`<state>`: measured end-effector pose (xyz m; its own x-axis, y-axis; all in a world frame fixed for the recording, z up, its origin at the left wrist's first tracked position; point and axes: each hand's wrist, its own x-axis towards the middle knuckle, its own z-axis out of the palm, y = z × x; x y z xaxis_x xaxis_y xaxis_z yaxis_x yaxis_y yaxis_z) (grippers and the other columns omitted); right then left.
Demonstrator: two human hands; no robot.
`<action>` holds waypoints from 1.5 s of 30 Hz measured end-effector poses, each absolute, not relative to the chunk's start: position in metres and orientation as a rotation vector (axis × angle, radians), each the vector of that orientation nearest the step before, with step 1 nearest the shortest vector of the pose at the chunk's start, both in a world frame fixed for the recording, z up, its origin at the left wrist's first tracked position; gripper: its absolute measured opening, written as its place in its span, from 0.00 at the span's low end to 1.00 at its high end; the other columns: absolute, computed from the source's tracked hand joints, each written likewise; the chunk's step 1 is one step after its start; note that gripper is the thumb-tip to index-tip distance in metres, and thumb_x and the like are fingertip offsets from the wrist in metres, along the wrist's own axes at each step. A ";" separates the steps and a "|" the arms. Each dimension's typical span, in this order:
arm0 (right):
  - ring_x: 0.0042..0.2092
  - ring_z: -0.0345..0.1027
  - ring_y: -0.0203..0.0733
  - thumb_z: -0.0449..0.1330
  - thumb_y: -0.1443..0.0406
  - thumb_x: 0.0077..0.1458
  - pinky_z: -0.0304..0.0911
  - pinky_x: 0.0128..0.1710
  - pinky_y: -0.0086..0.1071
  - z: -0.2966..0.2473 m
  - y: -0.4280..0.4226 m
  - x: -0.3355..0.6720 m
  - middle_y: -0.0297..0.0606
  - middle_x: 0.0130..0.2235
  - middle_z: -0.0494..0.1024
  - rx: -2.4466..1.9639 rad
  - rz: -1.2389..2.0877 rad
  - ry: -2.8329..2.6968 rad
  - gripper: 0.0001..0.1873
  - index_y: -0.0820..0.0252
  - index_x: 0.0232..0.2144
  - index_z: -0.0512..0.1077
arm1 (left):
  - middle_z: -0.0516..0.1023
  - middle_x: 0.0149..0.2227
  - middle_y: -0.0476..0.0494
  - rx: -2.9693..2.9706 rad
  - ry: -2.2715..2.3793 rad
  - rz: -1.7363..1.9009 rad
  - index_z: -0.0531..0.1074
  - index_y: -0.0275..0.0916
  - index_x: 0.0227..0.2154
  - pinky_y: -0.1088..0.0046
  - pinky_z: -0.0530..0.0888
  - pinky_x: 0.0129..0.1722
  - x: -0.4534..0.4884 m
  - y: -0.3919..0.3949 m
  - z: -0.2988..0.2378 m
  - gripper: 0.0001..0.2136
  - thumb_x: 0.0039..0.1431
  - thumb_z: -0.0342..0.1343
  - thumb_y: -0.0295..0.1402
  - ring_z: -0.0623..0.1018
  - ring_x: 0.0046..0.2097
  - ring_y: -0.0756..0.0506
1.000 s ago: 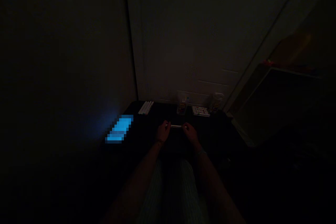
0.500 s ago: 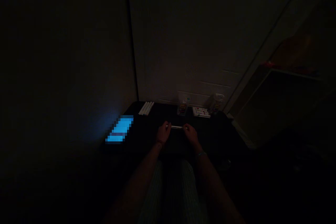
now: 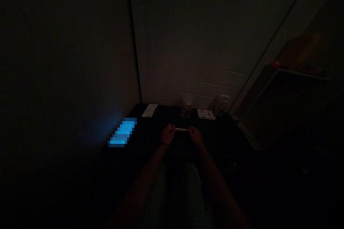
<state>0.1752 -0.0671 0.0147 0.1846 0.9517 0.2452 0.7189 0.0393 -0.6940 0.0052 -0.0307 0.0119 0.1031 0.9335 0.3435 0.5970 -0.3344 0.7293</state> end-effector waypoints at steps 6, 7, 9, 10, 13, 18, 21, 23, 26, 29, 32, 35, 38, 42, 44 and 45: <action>0.34 0.62 0.33 0.44 0.57 0.52 0.54 0.33 0.23 0.013 -0.067 0.175 0.29 0.32 0.71 -1.755 0.415 -1.593 0.16 0.55 0.31 0.68 | 0.72 0.25 0.47 1.968 1.512 1.084 0.65 0.39 0.29 0.79 0.60 0.26 0.005 -0.032 0.013 0.15 0.56 0.38 0.42 0.71 0.27 0.52; 0.34 0.62 0.33 0.43 0.58 0.53 0.54 0.34 0.23 0.013 -0.066 0.175 0.30 0.32 0.71 -1.760 0.411 -1.591 0.16 0.55 0.32 0.69 | 0.72 0.25 0.47 1.965 1.515 1.072 0.65 0.38 0.29 0.79 0.60 0.26 0.005 -0.032 0.014 0.15 0.56 0.38 0.42 0.71 0.27 0.52; 0.35 0.62 0.33 0.41 0.59 0.54 0.54 0.35 0.23 0.013 -0.066 0.176 0.30 0.33 0.71 -1.766 0.406 -1.594 0.17 0.55 0.32 0.69 | 0.71 0.25 0.47 1.968 1.514 1.064 0.65 0.38 0.29 0.79 0.60 0.26 0.005 -0.032 0.014 0.15 0.56 0.38 0.42 0.71 0.27 0.52; 0.35 0.62 0.33 0.40 0.59 0.54 0.54 0.35 0.24 0.014 -0.066 0.176 0.30 0.33 0.71 -1.766 0.408 -1.599 0.18 0.55 0.33 0.69 | 0.71 0.25 0.47 1.971 1.512 1.067 0.65 0.39 0.29 0.79 0.60 0.26 0.005 -0.032 0.014 0.15 0.56 0.38 0.42 0.71 0.27 0.52; 0.34 0.62 0.33 0.38 0.60 0.55 0.53 0.34 0.24 0.014 -0.066 0.176 0.30 0.33 0.71 -1.754 0.405 -1.607 0.19 0.54 0.32 0.68 | 0.72 0.25 0.47 1.974 1.510 1.078 0.65 0.39 0.29 0.79 0.60 0.26 0.005 -0.032 0.014 0.14 0.56 0.39 0.42 0.71 0.27 0.52; 0.33 0.61 0.33 0.44 0.56 0.52 0.53 0.33 0.24 0.014 -0.068 0.175 0.29 0.31 0.71 -1.725 0.416 -1.600 0.16 0.55 0.30 0.68 | 0.71 0.25 0.47 1.986 1.512 1.121 0.65 0.39 0.29 0.79 0.60 0.27 0.005 -0.030 0.011 0.14 0.56 0.39 0.42 0.71 0.27 0.52; 0.33 0.62 0.33 0.46 0.55 0.50 0.53 0.33 0.23 0.014 -0.068 0.174 0.29 0.32 0.71 -1.723 0.446 -1.582 0.15 0.54 0.31 0.68 | 0.71 0.25 0.47 1.981 1.494 1.124 0.65 0.39 0.29 0.79 0.60 0.26 0.005 -0.027 0.007 0.15 0.56 0.38 0.42 0.70 0.27 0.52; 0.34 0.62 0.33 0.46 0.56 0.51 0.53 0.33 0.24 0.013 -0.068 0.175 0.29 0.33 0.71 -1.732 0.443 -1.580 0.14 0.54 0.32 0.68 | 0.71 0.25 0.47 1.976 1.485 1.131 0.65 0.39 0.29 0.79 0.60 0.26 0.005 -0.026 0.005 0.15 0.56 0.38 0.43 0.70 0.27 0.52; 0.35 0.62 0.33 0.42 0.58 0.53 0.54 0.34 0.24 0.012 -0.066 0.176 0.29 0.34 0.71 -1.727 0.421 -1.598 0.16 0.53 0.34 0.67 | 0.71 0.25 0.47 1.968 1.491 1.138 0.65 0.39 0.30 0.79 0.60 0.26 0.005 -0.025 0.002 0.15 0.56 0.39 0.43 0.71 0.27 0.51; 0.35 0.62 0.33 0.40 0.60 0.54 0.54 0.35 0.24 0.010 -0.065 0.177 0.28 0.34 0.71 -1.724 0.396 -1.613 0.16 0.53 0.34 0.67 | 0.71 0.24 0.48 1.965 1.476 1.140 0.65 0.40 0.30 0.79 0.60 0.26 0.004 -0.025 0.002 0.15 0.56 0.38 0.43 0.70 0.27 0.52; 0.36 0.62 0.33 0.40 0.60 0.55 0.53 0.36 0.24 0.011 -0.065 0.176 0.29 0.34 0.71 -1.733 0.383 -1.630 0.15 0.52 0.33 0.66 | 0.71 0.24 0.48 1.972 1.466 1.152 0.64 0.40 0.29 0.79 0.60 0.26 0.004 -0.026 0.003 0.15 0.56 0.38 0.43 0.70 0.27 0.52; 0.36 0.62 0.33 0.42 0.59 0.54 0.53 0.36 0.24 0.013 -0.067 0.175 0.29 0.34 0.71 -1.744 0.384 -1.636 0.14 0.52 0.34 0.66 | 0.71 0.24 0.48 1.976 1.486 1.143 0.64 0.40 0.29 0.79 0.60 0.25 0.004 -0.026 0.005 0.15 0.56 0.38 0.43 0.70 0.27 0.52; 0.35 0.62 0.33 0.44 0.57 0.53 0.53 0.34 0.24 0.015 -0.068 0.174 0.29 0.35 0.71 -1.759 0.398 -1.622 0.14 0.52 0.34 0.66 | 0.71 0.25 0.48 1.973 1.483 1.131 0.65 0.39 0.29 0.79 0.60 0.26 0.004 -0.028 0.007 0.14 0.56 0.38 0.43 0.70 0.27 0.52; 0.35 0.62 0.34 0.45 0.56 0.52 0.53 0.34 0.24 0.017 -0.069 0.173 0.29 0.34 0.71 -1.761 0.425 -1.587 0.14 0.52 0.33 0.67 | 0.72 0.26 0.48 1.960 1.469 1.122 0.65 0.39 0.29 0.79 0.61 0.27 0.004 -0.031 0.013 0.14 0.56 0.38 0.41 0.71 0.28 0.52; 0.35 0.62 0.34 0.45 0.57 0.53 0.53 0.35 0.24 0.019 -0.070 0.173 0.29 0.34 0.71 -1.757 0.433 -1.583 0.13 0.52 0.34 0.67 | 0.72 0.26 0.47 1.952 1.481 1.104 0.65 0.39 0.29 0.79 0.61 0.28 0.004 -0.033 0.016 0.13 0.56 0.39 0.41 0.71 0.29 0.52; 0.36 0.62 0.34 0.44 0.58 0.53 0.53 0.35 0.25 0.019 -0.070 0.173 0.29 0.34 0.71 -1.759 0.437 -1.586 0.13 0.52 0.34 0.67 | 0.72 0.27 0.47 1.948 1.494 1.094 0.65 0.39 0.29 0.79 0.61 0.28 0.004 -0.034 0.017 0.13 0.56 0.40 0.40 0.71 0.29 0.51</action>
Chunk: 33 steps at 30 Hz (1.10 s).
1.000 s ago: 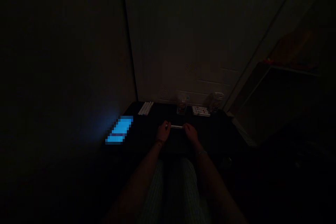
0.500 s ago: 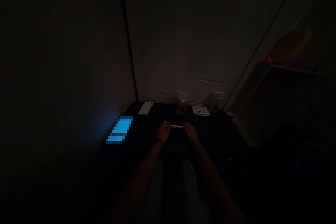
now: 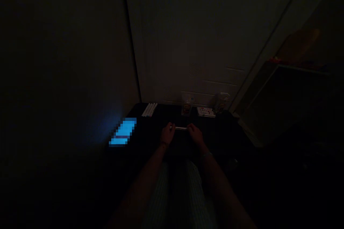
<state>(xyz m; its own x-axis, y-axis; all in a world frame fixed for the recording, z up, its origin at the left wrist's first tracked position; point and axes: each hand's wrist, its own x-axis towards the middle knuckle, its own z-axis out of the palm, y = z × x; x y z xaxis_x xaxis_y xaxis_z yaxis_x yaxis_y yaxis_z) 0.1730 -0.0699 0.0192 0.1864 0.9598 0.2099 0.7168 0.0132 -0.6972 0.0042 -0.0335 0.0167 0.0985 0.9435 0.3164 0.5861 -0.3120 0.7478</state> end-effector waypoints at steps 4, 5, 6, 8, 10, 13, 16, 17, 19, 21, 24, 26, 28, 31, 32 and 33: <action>0.37 0.62 0.33 0.41 0.62 0.55 0.54 0.37 0.25 0.021 -0.071 0.173 0.29 0.35 0.71 -1.777 0.451 -1.598 0.15 0.52 0.35 0.66 | 0.72 0.26 0.47 1.932 1.541 1.094 0.66 0.39 0.29 0.79 0.61 0.28 0.005 -0.034 0.019 0.12 0.55 0.41 0.39 0.71 0.29 0.52; 0.37 0.62 0.33 0.40 0.62 0.55 0.54 0.37 0.25 0.022 -0.071 0.173 0.29 0.35 0.71 -1.775 0.452 -1.601 0.15 0.52 0.35 0.66 | 0.72 0.26 0.47 1.934 1.539 1.100 0.66 0.39 0.29 0.79 0.61 0.27 0.005 -0.034 0.018 0.12 0.55 0.41 0.39 0.71 0.28 0.52; 0.37 0.62 0.33 0.40 0.62 0.55 0.54 0.37 0.25 0.021 -0.071 0.173 0.29 0.35 0.71 -1.771 0.449 -1.602 0.15 0.52 0.35 0.66 | 0.72 0.25 0.47 1.939 1.531 1.101 0.66 0.39 0.29 0.79 0.61 0.27 0.005 -0.034 0.018 0.12 0.55 0.41 0.39 0.71 0.28 0.52; 0.37 0.62 0.33 0.41 0.61 0.55 0.54 0.37 0.25 0.020 -0.070 0.173 0.29 0.35 0.71 -1.764 0.439 -1.609 0.14 0.52 0.35 0.66 | 0.72 0.25 0.48 1.948 1.515 1.096 0.66 0.39 0.29 0.79 0.60 0.26 0.005 -0.034 0.017 0.13 0.55 0.40 0.40 0.71 0.27 0.52; 0.36 0.63 0.34 0.44 0.59 0.54 0.54 0.36 0.25 0.019 -0.070 0.173 0.29 0.35 0.71 -1.766 0.429 -1.613 0.13 0.52 0.35 0.67 | 0.72 0.24 0.48 1.951 1.514 1.091 0.65 0.39 0.29 0.79 0.60 0.26 0.005 -0.033 0.016 0.13 0.56 0.40 0.41 0.71 0.27 0.52; 0.36 0.63 0.34 0.46 0.56 0.52 0.54 0.36 0.25 0.017 -0.069 0.173 0.29 0.35 0.71 -1.756 0.423 -1.617 0.14 0.52 0.35 0.67 | 0.72 0.25 0.48 1.949 1.523 1.094 0.65 0.39 0.29 0.79 0.61 0.27 0.005 -0.032 0.016 0.14 0.56 0.39 0.41 0.71 0.27 0.52; 0.36 0.63 0.34 0.45 0.56 0.53 0.54 0.35 0.24 0.017 -0.069 0.173 0.29 0.34 0.71 -1.768 0.435 -1.599 0.14 0.52 0.35 0.67 | 0.71 0.24 0.48 1.946 1.524 1.095 0.65 0.39 0.29 0.79 0.61 0.27 0.005 -0.033 0.016 0.14 0.56 0.39 0.41 0.71 0.27 0.52; 0.36 0.63 0.34 0.44 0.57 0.53 0.54 0.35 0.24 0.017 -0.068 0.173 0.29 0.34 0.71 -1.777 0.438 -1.595 0.14 0.52 0.35 0.67 | 0.71 0.24 0.48 1.945 1.523 1.096 0.65 0.39 0.29 0.79 0.61 0.27 0.005 -0.033 0.016 0.13 0.56 0.39 0.41 0.71 0.27 0.52; 0.36 0.63 0.34 0.43 0.59 0.54 0.54 0.34 0.24 0.018 -0.068 0.174 0.29 0.34 0.71 -1.786 0.444 -1.601 0.14 0.52 0.35 0.67 | 0.72 0.25 0.48 1.940 1.525 1.102 0.65 0.39 0.29 0.79 0.61 0.27 0.005 -0.033 0.016 0.13 0.56 0.40 0.41 0.71 0.27 0.52; 0.36 0.63 0.33 0.41 0.61 0.55 0.54 0.35 0.24 0.018 -0.068 0.174 0.29 0.34 0.71 -1.779 0.438 -1.611 0.15 0.52 0.35 0.67 | 0.71 0.25 0.48 1.939 1.517 1.109 0.65 0.39 0.28 0.79 0.61 0.27 0.005 -0.033 0.016 0.13 0.56 0.40 0.41 0.71 0.28 0.52; 0.36 0.63 0.33 0.40 0.62 0.55 0.54 0.36 0.25 0.018 -0.068 0.175 0.28 0.35 0.71 -1.764 0.426 -1.634 0.16 0.52 0.35 0.67 | 0.71 0.24 0.48 1.941 1.504 1.107 0.65 0.39 0.29 0.79 0.61 0.27 0.004 -0.033 0.015 0.13 0.56 0.40 0.41 0.71 0.27 0.52; 0.37 0.62 0.33 0.39 0.62 0.56 0.54 0.37 0.25 0.018 -0.068 0.175 0.29 0.35 0.71 -1.769 0.415 -1.644 0.16 0.52 0.35 0.67 | 0.71 0.24 0.48 1.943 1.511 1.093 0.65 0.39 0.28 0.79 0.61 0.27 0.004 -0.032 0.015 0.13 0.55 0.40 0.41 0.70 0.27 0.52; 0.37 0.62 0.33 0.40 0.61 0.56 0.54 0.37 0.25 0.019 -0.068 0.174 0.29 0.36 0.71 -1.787 0.409 -1.640 0.16 0.52 0.35 0.67 | 0.71 0.25 0.48 1.942 1.526 1.087 0.65 0.39 0.29 0.79 0.61 0.27 0.004 -0.032 0.015 0.13 0.55 0.40 0.40 0.71 0.28 0.52; 0.37 0.63 0.33 0.42 0.57 0.55 0.54 0.36 0.24 0.018 -0.069 0.173 0.30 0.35 0.71 -1.798 0.411 -1.638 0.15 0.52 0.36 0.67 | 0.72 0.26 0.48 1.943 1.533 1.094 0.65 0.39 0.29 0.79 0.61 0.28 0.005 -0.032 0.015 0.13 0.56 0.40 0.40 0.71 0.29 0.52; 0.36 0.63 0.34 0.43 0.56 0.54 0.54 0.35 0.24 0.018 -0.069 0.173 0.30 0.35 0.71 -1.796 0.411 -1.635 0.15 0.52 0.36 0.67 | 0.72 0.26 0.47 1.946 1.531 1.097 0.65 0.39 0.29 0.79 0.61 0.28 0.005 -0.032 0.015 0.13 0.56 0.39 0.40 0.71 0.28 0.52; 0.36 0.63 0.34 0.44 0.55 0.54 0.54 0.35 0.24 0.018 -0.069 0.173 0.30 0.34 0.71 -1.793 0.408 -1.631 0.16 0.52 0.35 0.67 | 0.72 0.26 0.47 1.949 1.526 1.096 0.65 0.39 0.29 0.79 0.61 0.27 0.005 -0.032 0.015 0.13 0.56 0.39 0.41 0.71 0.28 0.51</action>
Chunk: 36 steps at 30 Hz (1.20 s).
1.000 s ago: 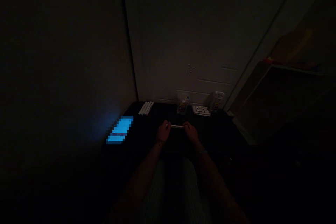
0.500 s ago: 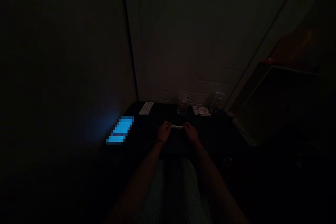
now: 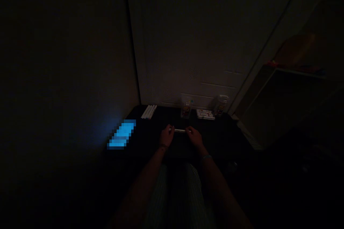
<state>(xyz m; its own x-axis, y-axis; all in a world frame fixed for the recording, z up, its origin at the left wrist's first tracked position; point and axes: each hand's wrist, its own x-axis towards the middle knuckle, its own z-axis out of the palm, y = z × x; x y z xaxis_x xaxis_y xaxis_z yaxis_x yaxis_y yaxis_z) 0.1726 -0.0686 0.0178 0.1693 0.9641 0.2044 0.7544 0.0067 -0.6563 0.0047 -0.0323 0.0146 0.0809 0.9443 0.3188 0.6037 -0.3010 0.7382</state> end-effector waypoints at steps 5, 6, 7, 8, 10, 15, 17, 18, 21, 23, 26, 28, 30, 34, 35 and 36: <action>0.36 0.63 0.33 0.43 0.56 0.54 0.54 0.35 0.24 0.017 -0.069 0.173 0.29 0.34 0.72 -1.789 0.413 -1.629 0.15 0.52 0.35 0.68 | 0.72 0.26 0.47 1.945 1.520 1.078 0.65 0.39 0.29 0.79 0.61 0.28 0.005 -0.032 0.015 0.13 0.56 0.40 0.40 0.71 0.29 0.51; 0.36 0.63 0.33 0.43 0.57 0.54 0.54 0.35 0.24 0.018 -0.069 0.173 0.29 0.34 0.72 -1.787 0.414 -1.634 0.15 0.52 0.35 0.68 | 0.72 0.26 0.47 1.940 1.521 1.080 0.65 0.39 0.28 0.79 0.62 0.28 0.005 -0.032 0.015 0.13 0.56 0.40 0.40 0.71 0.29 0.51; 0.36 0.63 0.33 0.43 0.58 0.54 0.54 0.35 0.24 0.018 -0.069 0.173 0.29 0.35 0.71 -1.788 0.415 -1.632 0.15 0.52 0.35 0.68 | 0.72 0.26 0.47 1.936 1.520 1.084 0.65 0.39 0.28 0.79 0.62 0.28 0.005 -0.032 0.015 0.13 0.56 0.40 0.40 0.71 0.29 0.51; 0.36 0.63 0.33 0.42 0.59 0.54 0.55 0.35 0.24 0.019 -0.069 0.173 0.29 0.35 0.71 -1.790 0.415 -1.626 0.15 0.52 0.35 0.67 | 0.72 0.26 0.47 1.936 1.514 1.091 0.65 0.39 0.28 0.79 0.62 0.28 0.005 -0.032 0.014 0.13 0.56 0.39 0.40 0.71 0.29 0.51; 0.37 0.63 0.33 0.41 0.60 0.55 0.55 0.36 0.24 0.020 -0.069 0.173 0.29 0.35 0.71 -1.794 0.422 -1.615 0.15 0.52 0.35 0.67 | 0.72 0.26 0.48 1.943 1.500 1.107 0.64 0.39 0.28 0.79 0.62 0.27 0.005 -0.031 0.014 0.13 0.56 0.39 0.41 0.71 0.28 0.51; 0.36 0.63 0.33 0.42 0.59 0.54 0.54 0.35 0.24 0.019 -0.069 0.173 0.29 0.34 0.72 -1.757 0.422 -1.630 0.15 0.52 0.34 0.67 | 0.71 0.24 0.49 1.956 1.492 1.130 0.64 0.40 0.28 0.79 0.61 0.26 0.004 -0.030 0.011 0.13 0.55 0.39 0.41 0.71 0.27 0.52; 0.35 0.63 0.33 0.44 0.58 0.53 0.54 0.34 0.24 0.018 -0.069 0.173 0.29 0.34 0.72 -1.756 0.428 -1.618 0.14 0.52 0.34 0.68 | 0.71 0.24 0.49 1.960 1.489 1.146 0.64 0.40 0.28 0.79 0.61 0.26 0.004 -0.030 0.010 0.13 0.56 0.39 0.41 0.71 0.27 0.52; 0.35 0.63 0.33 0.45 0.57 0.53 0.54 0.34 0.24 0.017 -0.069 0.173 0.29 0.33 0.72 -1.756 0.434 -1.607 0.14 0.52 0.34 0.68 | 0.71 0.24 0.49 1.961 1.484 1.151 0.64 0.40 0.28 0.79 0.61 0.26 0.004 -0.030 0.010 0.13 0.56 0.39 0.41 0.70 0.27 0.52; 0.35 0.63 0.33 0.45 0.57 0.52 0.54 0.34 0.24 0.016 -0.068 0.173 0.29 0.33 0.71 -1.747 0.440 -1.587 0.14 0.52 0.33 0.67 | 0.71 0.24 0.49 1.965 1.468 1.150 0.64 0.40 0.28 0.80 0.61 0.27 0.004 -0.030 0.011 0.13 0.56 0.39 0.41 0.70 0.27 0.52; 0.35 0.63 0.33 0.44 0.57 0.53 0.54 0.35 0.24 0.015 -0.067 0.173 0.29 0.34 0.71 -1.743 0.423 -1.588 0.14 0.52 0.34 0.67 | 0.71 0.24 0.49 1.966 1.471 1.149 0.64 0.40 0.28 0.80 0.61 0.26 0.004 -0.030 0.011 0.13 0.55 0.39 0.41 0.70 0.27 0.52; 0.36 0.63 0.33 0.42 0.59 0.54 0.54 0.35 0.24 0.013 -0.066 0.174 0.28 0.34 0.71 -1.758 0.408 -1.602 0.15 0.52 0.34 0.67 | 0.70 0.23 0.49 1.953 1.495 1.140 0.65 0.40 0.28 0.79 0.60 0.25 0.004 -0.030 0.010 0.13 0.55 0.40 0.42 0.70 0.25 0.52; 0.36 0.63 0.33 0.41 0.59 0.54 0.54 0.35 0.24 0.012 -0.066 0.174 0.29 0.34 0.71 -1.765 0.400 -1.615 0.15 0.52 0.33 0.67 | 0.70 0.22 0.49 1.945 1.500 1.132 0.65 0.40 0.28 0.79 0.60 0.24 0.004 -0.029 0.010 0.13 0.55 0.40 0.42 0.69 0.24 0.52; 0.36 0.63 0.33 0.41 0.59 0.55 0.54 0.35 0.24 0.013 -0.066 0.174 0.29 0.34 0.71 -1.769 0.395 -1.619 0.15 0.52 0.34 0.67 | 0.70 0.22 0.50 1.944 1.495 1.126 0.65 0.40 0.28 0.79 0.60 0.24 0.003 -0.029 0.010 0.13 0.55 0.40 0.41 0.69 0.24 0.52; 0.35 0.63 0.33 0.43 0.57 0.54 0.54 0.34 0.24 0.013 -0.065 0.173 0.29 0.33 0.72 -1.786 0.415 -1.607 0.15 0.53 0.33 0.67 | 0.70 0.23 0.49 1.956 1.466 1.127 0.64 0.40 0.28 0.79 0.60 0.25 0.003 -0.027 0.009 0.13 0.55 0.39 0.41 0.70 0.25 0.52; 0.34 0.63 0.33 0.43 0.57 0.54 0.54 0.33 0.24 0.013 -0.065 0.173 0.29 0.33 0.72 -1.787 0.421 -1.602 0.15 0.53 0.33 0.67 | 0.70 0.23 0.49 1.956 1.463 1.130 0.64 0.40 0.28 0.80 0.60 0.26 0.003 -0.027 0.009 0.13 0.55 0.39 0.41 0.70 0.26 0.52; 0.34 0.63 0.33 0.44 0.56 0.53 0.54 0.33 0.23 0.012 -0.064 0.173 0.29 0.33 0.72 -1.783 0.424 -1.598 0.15 0.53 0.33 0.68 | 0.70 0.24 0.49 1.953 1.465 1.132 0.64 0.39 0.28 0.80 0.61 0.26 0.002 -0.027 0.008 0.13 0.55 0.39 0.42 0.70 0.26 0.52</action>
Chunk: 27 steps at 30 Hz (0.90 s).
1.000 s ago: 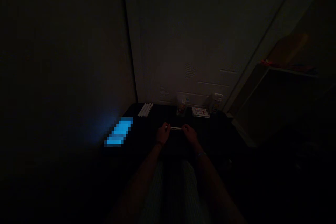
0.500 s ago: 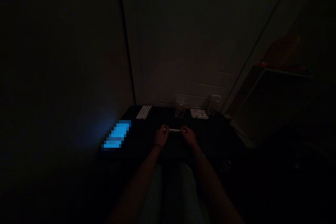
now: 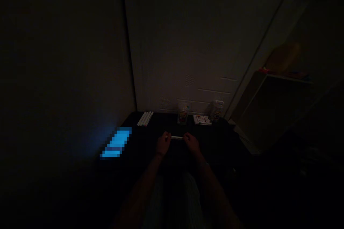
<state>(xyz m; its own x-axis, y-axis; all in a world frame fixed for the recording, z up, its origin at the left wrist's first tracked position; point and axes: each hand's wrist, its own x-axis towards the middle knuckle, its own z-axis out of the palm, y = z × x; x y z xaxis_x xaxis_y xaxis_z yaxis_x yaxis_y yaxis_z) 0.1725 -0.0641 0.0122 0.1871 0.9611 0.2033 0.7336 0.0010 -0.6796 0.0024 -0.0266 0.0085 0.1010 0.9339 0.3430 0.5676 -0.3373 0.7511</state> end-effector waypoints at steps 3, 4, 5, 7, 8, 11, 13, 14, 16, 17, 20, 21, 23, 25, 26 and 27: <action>0.34 0.63 0.33 0.44 0.56 0.53 0.53 0.33 0.23 0.009 -0.062 0.173 0.29 0.33 0.72 -1.760 0.415 -1.582 0.15 0.53 0.33 0.68 | 0.71 0.25 0.49 1.938 1.475 1.116 0.64 0.39 0.28 0.80 0.61 0.26 0.002 -0.026 0.007 0.13 0.55 0.40 0.42 0.71 0.27 0.52; 0.34 0.63 0.33 0.44 0.55 0.53 0.53 0.32 0.23 0.007 -0.062 0.173 0.29 0.33 0.72 -1.752 0.409 -1.578 0.15 0.53 0.33 0.68 | 0.71 0.25 0.49 1.938 1.473 1.114 0.64 0.40 0.28 0.80 0.61 0.26 0.002 -0.025 0.007 0.13 0.55 0.40 0.42 0.71 0.27 0.52; 0.34 0.63 0.33 0.44 0.55 0.52 0.53 0.32 0.23 0.006 -0.061 0.173 0.29 0.33 0.72 -1.744 0.403 -1.574 0.16 0.53 0.33 0.68 | 0.72 0.25 0.49 1.941 1.471 1.117 0.64 0.40 0.28 0.80 0.61 0.26 0.002 -0.025 0.007 0.13 0.55 0.40 0.42 0.71 0.27 0.52; 0.34 0.63 0.33 0.44 0.55 0.52 0.53 0.32 0.23 0.005 -0.061 0.173 0.29 0.32 0.72 -1.729 0.395 -1.569 0.16 0.53 0.32 0.68 | 0.72 0.26 0.49 1.947 1.467 1.124 0.64 0.40 0.29 0.79 0.61 0.27 0.002 -0.026 0.007 0.12 0.55 0.40 0.41 0.71 0.28 0.52; 0.33 0.63 0.33 0.44 0.54 0.52 0.53 0.32 0.23 0.004 -0.060 0.173 0.29 0.32 0.72 -1.728 0.397 -1.570 0.16 0.53 0.32 0.68 | 0.72 0.26 0.48 1.948 1.468 1.121 0.65 0.40 0.29 0.79 0.61 0.27 0.002 -0.026 0.007 0.12 0.55 0.40 0.41 0.72 0.28 0.52; 0.33 0.63 0.33 0.44 0.55 0.52 0.53 0.32 0.23 0.003 -0.059 0.173 0.29 0.31 0.72 -1.730 0.407 -1.570 0.16 0.53 0.32 0.68 | 0.72 0.26 0.48 1.940 1.480 1.105 0.65 0.40 0.29 0.80 0.61 0.27 0.001 -0.026 0.007 0.12 0.55 0.41 0.41 0.72 0.28 0.52; 0.34 0.63 0.32 0.44 0.56 0.53 0.53 0.33 0.23 0.003 -0.059 0.173 0.28 0.32 0.72 -1.715 0.402 -1.568 0.15 0.53 0.32 0.68 | 0.72 0.25 0.49 1.941 1.485 1.119 0.65 0.40 0.28 0.80 0.61 0.26 0.001 -0.026 0.007 0.13 0.55 0.40 0.41 0.72 0.28 0.52; 0.34 0.63 0.32 0.44 0.57 0.53 0.53 0.33 0.22 0.003 -0.059 0.173 0.28 0.32 0.72 -1.707 0.401 -1.567 0.15 0.53 0.33 0.68 | 0.72 0.25 0.49 1.948 1.480 1.123 0.65 0.40 0.28 0.80 0.61 0.26 0.001 -0.026 0.007 0.13 0.55 0.40 0.41 0.71 0.27 0.52; 0.34 0.63 0.32 0.44 0.58 0.53 0.53 0.33 0.23 0.005 -0.060 0.173 0.28 0.32 0.72 -1.713 0.413 -1.567 0.14 0.53 0.33 0.68 | 0.71 0.24 0.49 1.955 1.476 1.115 0.65 0.40 0.28 0.79 0.61 0.26 0.001 -0.026 0.007 0.13 0.55 0.40 0.42 0.71 0.26 0.52; 0.33 0.62 0.32 0.44 0.58 0.53 0.53 0.33 0.23 0.006 -0.060 0.173 0.28 0.32 0.71 -1.719 0.421 -1.568 0.14 0.53 0.33 0.68 | 0.71 0.24 0.49 1.956 1.477 1.108 0.65 0.40 0.28 0.79 0.61 0.26 0.001 -0.026 0.007 0.13 0.55 0.40 0.42 0.71 0.26 0.52; 0.33 0.62 0.32 0.44 0.59 0.53 0.53 0.33 0.23 0.009 -0.062 0.173 0.29 0.32 0.72 -1.730 0.426 -1.571 0.14 0.53 0.33 0.68 | 0.72 0.25 0.49 1.952 1.496 1.099 0.65 0.40 0.29 0.80 0.61 0.27 0.002 -0.026 0.007 0.13 0.56 0.40 0.41 0.71 0.28 0.52; 0.33 0.62 0.32 0.44 0.58 0.53 0.53 0.33 0.23 0.010 -0.062 0.173 0.29 0.32 0.72 -1.728 0.426 -1.573 0.14 0.53 0.33 0.68 | 0.72 0.25 0.48 1.954 1.499 1.098 0.65 0.39 0.29 0.80 0.61 0.27 0.002 -0.026 0.007 0.13 0.56 0.40 0.41 0.71 0.28 0.52; 0.34 0.63 0.33 0.44 0.58 0.53 0.53 0.33 0.23 0.011 -0.063 0.173 0.29 0.33 0.72 -1.724 0.430 -1.578 0.14 0.53 0.33 0.68 | 0.71 0.25 0.48 1.956 1.495 1.096 0.64 0.39 0.28 0.80 0.61 0.26 0.002 -0.026 0.006 0.13 0.56 0.40 0.42 0.71 0.28 0.52; 0.34 0.63 0.33 0.45 0.57 0.52 0.53 0.33 0.23 0.011 -0.063 0.173 0.29 0.33 0.71 -1.727 0.437 -1.575 0.14 0.53 0.33 0.68 | 0.71 0.24 0.49 1.955 1.483 1.106 0.64 0.39 0.28 0.80 0.60 0.25 0.002 -0.025 0.005 0.14 0.56 0.39 0.42 0.70 0.26 0.52; 0.34 0.63 0.33 0.45 0.57 0.52 0.53 0.33 0.23 0.011 -0.064 0.172 0.28 0.33 0.71 -1.727 0.438 -1.571 0.14 0.53 0.33 0.68 | 0.70 0.23 0.49 1.956 1.474 1.117 0.64 0.40 0.28 0.80 0.60 0.25 0.002 -0.025 0.005 0.14 0.56 0.39 0.43 0.70 0.26 0.52; 0.34 0.63 0.33 0.45 0.56 0.52 0.53 0.34 0.23 0.011 -0.064 0.172 0.28 0.33 0.71 -1.725 0.435 -1.569 0.14 0.53 0.32 0.68 | 0.70 0.23 0.49 1.960 1.463 1.127 0.64 0.40 0.28 0.79 0.60 0.25 0.002 -0.025 0.004 0.14 0.55 0.39 0.43 0.70 0.26 0.52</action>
<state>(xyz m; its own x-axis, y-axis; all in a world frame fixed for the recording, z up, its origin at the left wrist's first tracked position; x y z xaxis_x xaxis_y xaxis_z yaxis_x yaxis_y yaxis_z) 0.1724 -0.0635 0.0105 0.1903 0.9542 0.2308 0.6990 0.0334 -0.7144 0.0015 -0.0246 0.0040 0.1056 0.9332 0.3434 0.5699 -0.3398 0.7481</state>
